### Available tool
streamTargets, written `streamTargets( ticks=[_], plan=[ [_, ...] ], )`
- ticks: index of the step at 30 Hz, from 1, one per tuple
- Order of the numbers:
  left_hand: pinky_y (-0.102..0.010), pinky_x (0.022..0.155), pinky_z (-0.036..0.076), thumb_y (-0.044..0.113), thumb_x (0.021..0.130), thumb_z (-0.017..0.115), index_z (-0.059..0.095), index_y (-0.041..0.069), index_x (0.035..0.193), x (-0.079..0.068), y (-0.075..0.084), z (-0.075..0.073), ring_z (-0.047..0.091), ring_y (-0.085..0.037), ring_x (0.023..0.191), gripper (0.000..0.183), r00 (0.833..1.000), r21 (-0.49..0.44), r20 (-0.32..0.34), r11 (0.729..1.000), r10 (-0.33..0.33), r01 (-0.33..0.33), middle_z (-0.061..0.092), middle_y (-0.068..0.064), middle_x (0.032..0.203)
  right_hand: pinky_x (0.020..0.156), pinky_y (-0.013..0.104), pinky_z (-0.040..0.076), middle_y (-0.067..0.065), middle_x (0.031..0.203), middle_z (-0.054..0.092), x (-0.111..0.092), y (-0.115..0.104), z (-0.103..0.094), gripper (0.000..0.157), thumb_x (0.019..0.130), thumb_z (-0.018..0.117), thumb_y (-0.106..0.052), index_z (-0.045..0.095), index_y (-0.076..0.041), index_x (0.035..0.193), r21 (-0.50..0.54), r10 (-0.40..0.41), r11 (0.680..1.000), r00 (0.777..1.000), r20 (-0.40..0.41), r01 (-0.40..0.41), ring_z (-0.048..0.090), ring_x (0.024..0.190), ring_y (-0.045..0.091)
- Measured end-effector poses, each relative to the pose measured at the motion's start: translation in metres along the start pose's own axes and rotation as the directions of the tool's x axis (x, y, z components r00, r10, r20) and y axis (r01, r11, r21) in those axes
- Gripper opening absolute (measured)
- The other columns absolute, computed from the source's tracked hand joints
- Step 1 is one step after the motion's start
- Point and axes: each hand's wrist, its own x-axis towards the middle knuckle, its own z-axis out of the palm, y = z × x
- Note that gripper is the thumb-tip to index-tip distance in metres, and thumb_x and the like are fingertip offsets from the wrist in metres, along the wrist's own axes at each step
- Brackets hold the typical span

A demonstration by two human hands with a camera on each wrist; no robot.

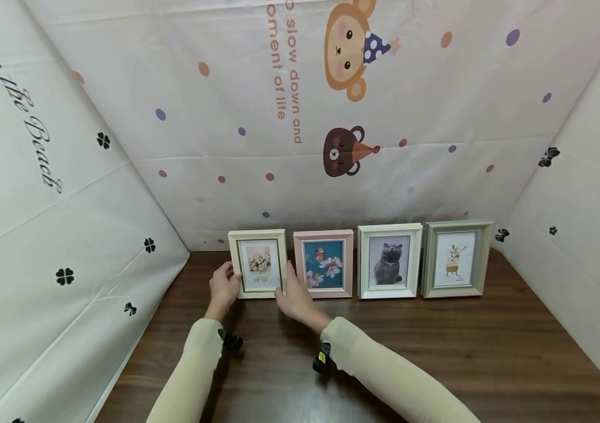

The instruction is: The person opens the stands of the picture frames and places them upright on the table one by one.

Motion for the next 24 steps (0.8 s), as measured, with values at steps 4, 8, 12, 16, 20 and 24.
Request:
streamTargets(
  ticks=[4,8,12,16,20,24],
  plan=[
    [-0.053,0.103,0.047,0.003,0.101,0.059,0.063,-0.001,0.131,-0.001,0.001,0.001,0.059,-0.039,0.122,0.031,1.000,-0.004,-0.005,1.000,0.016,-0.016,0.067,-0.025,0.127,0.103,0.051,0.049,0.027,0.157,0.039,-0.002,0.000,-0.001,0.077,0.101,0.058,-0.013,0.014,0.003,0.162,0.002,0.007,1.000,1.000,-0.004,-0.007,0.063,0.116,0.038],
    [-0.054,0.103,0.046,0.003,0.100,0.060,0.064,-0.001,0.129,-0.002,0.001,-0.002,0.060,-0.041,0.121,0.030,0.999,0.007,-0.010,0.999,0.038,-0.038,0.068,-0.026,0.125,0.107,0.051,0.046,0.026,0.160,0.035,-0.002,-0.001,0.001,0.077,0.101,0.059,-0.013,0.014,0.003,0.162,0.010,0.010,1.000,1.000,-0.007,-0.010,0.059,0.125,0.040],
    [-0.054,0.102,0.048,0.002,0.100,0.059,0.063,-0.002,0.130,-0.003,0.000,-0.006,0.060,-0.041,0.122,0.030,0.999,0.010,0.001,0.999,0.042,-0.042,0.067,-0.026,0.127,0.113,0.049,0.040,0.024,0.163,0.031,-0.002,-0.003,0.003,0.076,0.101,0.059,-0.013,0.015,0.003,0.162,0.008,0.009,1.000,1.000,-0.001,-0.009,0.048,0.138,0.038],
    [-0.053,0.101,0.049,0.002,0.101,0.059,0.063,-0.001,0.132,-0.003,-0.001,-0.008,0.061,-0.039,0.121,0.031,0.999,-0.010,0.013,0.999,0.047,-0.047,0.066,-0.026,0.129,0.116,0.049,0.037,0.024,0.164,0.029,-0.001,-0.004,0.002,0.075,0.101,0.059,-0.011,0.017,0.004,0.161,0.009,-0.003,1.000,1.000,-0.002,0.003,0.041,0.144,0.037],
    [-0.053,0.098,0.052,0.002,0.100,0.061,0.062,-0.003,0.133,-0.005,-0.003,-0.011,0.064,-0.040,0.118,0.033,0.998,-0.027,0.008,0.998,0.059,-0.059,0.066,-0.027,0.128,0.116,0.049,0.036,0.024,0.164,0.028,-0.004,-0.007,0.001,0.074,0.101,0.059,-0.011,0.017,0.004,0.161,0.022,0.003,1.000,1.000,0.015,-0.004,0.041,0.144,0.035],
    [-0.051,0.096,0.054,0.008,0.100,0.065,0.060,-0.001,0.138,-0.010,-0.006,-0.015,0.067,-0.038,0.116,0.039,0.997,-0.030,-0.020,0.997,0.069,-0.070,0.067,-0.025,0.129,0.113,0.050,0.040,0.023,0.163,0.030,-0.010,-0.010,-0.002,0.073,0.103,0.057,-0.014,0.017,0.003,0.161,0.027,0.023,0.999,0.998,0.052,-0.025,0.047,0.140,0.034]
  ],
)
